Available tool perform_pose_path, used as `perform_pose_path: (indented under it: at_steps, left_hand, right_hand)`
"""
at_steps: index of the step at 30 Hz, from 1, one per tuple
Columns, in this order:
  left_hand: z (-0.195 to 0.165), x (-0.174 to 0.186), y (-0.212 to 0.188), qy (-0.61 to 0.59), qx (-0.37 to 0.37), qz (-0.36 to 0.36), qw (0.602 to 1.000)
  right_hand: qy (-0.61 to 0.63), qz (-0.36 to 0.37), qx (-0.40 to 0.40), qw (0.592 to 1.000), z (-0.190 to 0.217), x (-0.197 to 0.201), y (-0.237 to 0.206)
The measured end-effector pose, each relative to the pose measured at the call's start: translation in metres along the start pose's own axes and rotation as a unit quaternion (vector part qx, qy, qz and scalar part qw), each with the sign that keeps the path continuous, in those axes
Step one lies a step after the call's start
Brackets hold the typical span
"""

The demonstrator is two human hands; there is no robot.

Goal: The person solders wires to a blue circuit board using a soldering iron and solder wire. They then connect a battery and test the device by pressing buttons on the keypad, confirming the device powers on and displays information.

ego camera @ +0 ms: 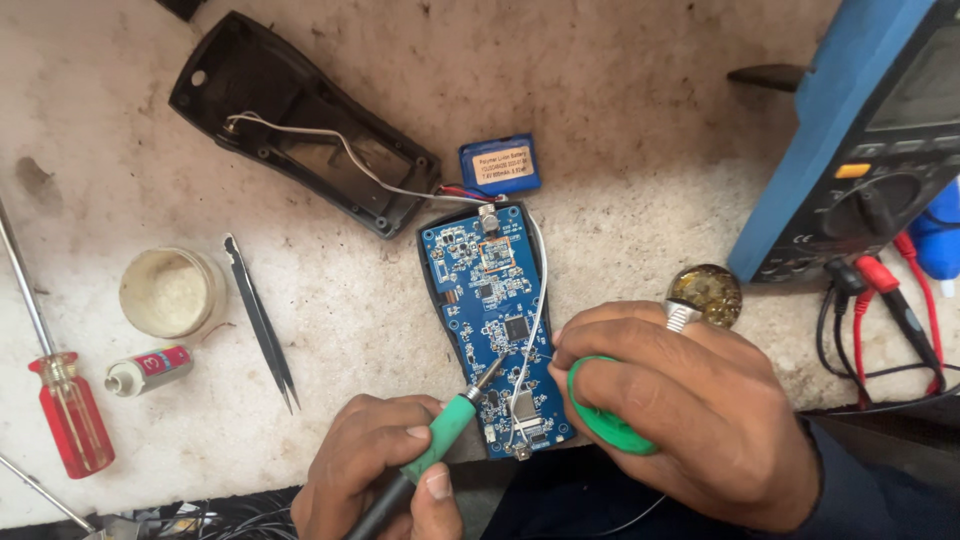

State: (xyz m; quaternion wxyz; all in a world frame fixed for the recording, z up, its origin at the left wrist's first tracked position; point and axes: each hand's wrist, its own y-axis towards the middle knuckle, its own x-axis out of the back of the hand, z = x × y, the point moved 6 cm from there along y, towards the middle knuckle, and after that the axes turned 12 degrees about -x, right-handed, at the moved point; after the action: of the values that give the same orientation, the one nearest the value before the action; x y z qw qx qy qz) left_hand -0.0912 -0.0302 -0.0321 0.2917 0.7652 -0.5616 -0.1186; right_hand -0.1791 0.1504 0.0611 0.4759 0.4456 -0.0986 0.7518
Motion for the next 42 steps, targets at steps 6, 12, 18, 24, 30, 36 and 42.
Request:
perform_pose_path:
  at_steps: [6,12,18,24,30,36,42]
  left_hand:
    - [-0.0043,0.0006,0.0033,-0.010,-0.004,-0.004,1.000]
    - [-0.0070,0.0004,0.0051,-0.005,-0.009,0.000,1.000]
    - [-0.0068,0.0004,0.0052,0.000,-0.003,0.011,1.000]
    - [-0.0086,0.0002,0.0031,0.011,0.024,0.012,1.000]
    - [-0.0081,0.0008,0.0027,0.012,0.025,0.017,0.999]
    - [-0.0086,-0.0001,0.0025,0.013,0.020,0.016,1.000]
    - [-0.0087,-0.0003,0.0032,0.010,0.015,0.018,1.000]
  right_hand:
    - [0.003,-0.011,-0.005,1.000,0.0037,0.0009,-0.0001]
    - [0.013,-0.011,-0.021,1.000,0.0017,0.0006,-0.0034]
    - [0.021,-0.009,-0.029,0.999,-0.0014,-0.0012,-0.0058]
    - [0.020,-0.015,-0.030,0.999,-0.0023,-0.0001,-0.0068]
    - [0.031,-0.014,-0.040,0.999,-0.0038,-0.0014,-0.0071]
    - [0.039,-0.023,-0.035,0.998,-0.0030,0.0009,-0.0066]
    - [0.045,-0.028,-0.034,0.998,-0.0005,0.0052,-0.0029]
